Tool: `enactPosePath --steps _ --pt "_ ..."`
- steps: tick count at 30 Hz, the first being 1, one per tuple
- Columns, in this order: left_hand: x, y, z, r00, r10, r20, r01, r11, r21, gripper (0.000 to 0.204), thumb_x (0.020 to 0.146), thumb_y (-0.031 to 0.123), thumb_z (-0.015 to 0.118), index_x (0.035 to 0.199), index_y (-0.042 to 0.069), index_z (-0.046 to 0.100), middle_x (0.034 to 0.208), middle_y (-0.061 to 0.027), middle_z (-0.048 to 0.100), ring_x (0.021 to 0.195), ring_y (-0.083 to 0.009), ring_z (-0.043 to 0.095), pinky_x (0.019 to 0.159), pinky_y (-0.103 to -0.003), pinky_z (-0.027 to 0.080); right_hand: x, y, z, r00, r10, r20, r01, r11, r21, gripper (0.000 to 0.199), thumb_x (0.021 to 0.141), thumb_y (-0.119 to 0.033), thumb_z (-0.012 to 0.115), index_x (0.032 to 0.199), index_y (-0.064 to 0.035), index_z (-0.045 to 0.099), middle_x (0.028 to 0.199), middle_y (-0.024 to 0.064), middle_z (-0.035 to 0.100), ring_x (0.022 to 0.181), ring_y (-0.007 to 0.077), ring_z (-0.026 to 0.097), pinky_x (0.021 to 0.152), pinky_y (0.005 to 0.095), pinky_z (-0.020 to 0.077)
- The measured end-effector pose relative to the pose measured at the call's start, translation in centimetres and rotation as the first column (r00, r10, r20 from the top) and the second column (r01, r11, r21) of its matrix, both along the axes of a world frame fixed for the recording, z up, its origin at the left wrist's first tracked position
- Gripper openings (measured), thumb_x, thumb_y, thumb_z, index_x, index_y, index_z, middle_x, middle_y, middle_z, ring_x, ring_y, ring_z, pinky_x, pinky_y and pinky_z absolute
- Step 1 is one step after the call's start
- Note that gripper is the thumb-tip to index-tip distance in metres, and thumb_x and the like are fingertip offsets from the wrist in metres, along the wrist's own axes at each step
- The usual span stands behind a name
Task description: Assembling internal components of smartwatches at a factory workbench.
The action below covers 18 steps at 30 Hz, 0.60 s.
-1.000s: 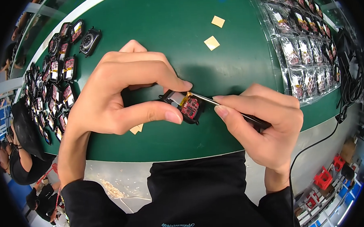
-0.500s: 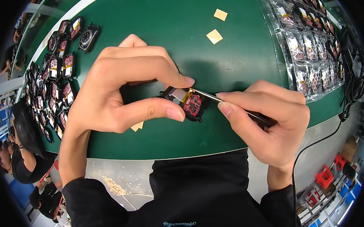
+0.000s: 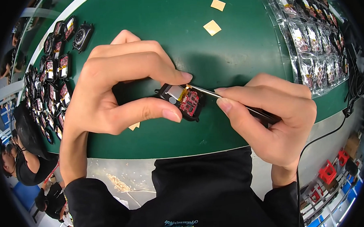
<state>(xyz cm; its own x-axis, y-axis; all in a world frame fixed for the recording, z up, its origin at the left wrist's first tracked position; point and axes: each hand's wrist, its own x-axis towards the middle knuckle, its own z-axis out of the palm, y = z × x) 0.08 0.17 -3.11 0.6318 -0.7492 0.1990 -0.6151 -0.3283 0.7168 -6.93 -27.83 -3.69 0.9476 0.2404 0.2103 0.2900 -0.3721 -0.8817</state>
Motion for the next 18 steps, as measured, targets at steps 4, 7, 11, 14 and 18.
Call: enactPosePath --steps 4,7,11,14,18 --pt "-0.1 0.0 0.0 1.0 -0.017 0.023 0.017 0.999 0.027 0.064 0.071 0.055 0.093 0.098 -0.002 0.083 0.088 -0.0097 0.078 0.074 -0.0222 0.066 0.08 -0.037 0.04 0.3 0.0 0.0 0.999 0.039 -0.012 -0.039 0.999 -0.025 0.019 0.081 0.009 0.083 0.098 0.0016 0.087 0.07 0.0055 0.07 0.055 0.0082 0.056 0.05 0.0251 0.0347" --pt "-0.2 -0.1 0.1 0.999 -0.031 0.042 0.03 0.999 0.043 0.066 0.069 0.056 0.094 0.099 -0.002 0.083 0.088 -0.0093 0.077 0.073 -0.0222 0.065 0.08 -0.038 0.04 0.0 0.0 -0.1 0.999 0.034 0.007 -0.033 0.999 -0.029 0.02 0.08 0.009 0.083 0.098 0.0016 0.087 0.069 0.0048 0.069 0.054 0.0079 0.055 0.05 0.025 0.0337" --pt "-0.2 -0.1 0.2 1.0 -0.014 0.024 0.013 0.998 0.064 0.068 0.068 0.056 0.095 0.102 -0.003 0.084 0.088 -0.0101 0.077 0.074 -0.0224 0.065 0.08 -0.037 0.04 0.0 -0.1 0.3 0.999 0.038 0.0 -0.038 0.997 -0.068 0.02 0.079 0.009 0.083 0.097 0.0017 0.087 0.068 0.0041 0.069 0.053 0.0072 0.054 0.049 0.0246 0.033" --pt "0.0 -0.1 0.3 1.0 -0.009 0.019 0.008 0.998 0.063 0.069 0.068 0.056 0.095 0.102 -0.003 0.084 0.087 -0.0105 0.077 0.074 -0.0225 0.066 0.08 -0.037 0.04 0.1 -0.1 -0.4 0.998 0.023 0.06 -0.02 0.999 -0.038 0.02 0.078 0.007 0.084 0.097 0.0017 0.087 0.068 0.0039 0.069 0.052 0.0066 0.053 0.049 0.024 0.0322" --pt "-0.2 -0.2 0.4 1.0 0.006 0.019 -0.008 0.998 0.069 0.07 0.069 0.057 0.095 0.101 -0.004 0.083 0.086 -0.0103 0.076 0.074 -0.0223 0.066 0.08 -0.037 0.04 0.1 -0.1 -0.6 0.997 0.02 0.077 -0.019 1.0 -0.017 0.02 0.077 0.007 0.084 0.097 0.0016 0.087 0.068 0.004 0.069 0.051 0.0064 0.052 0.049 0.0236 0.0319"
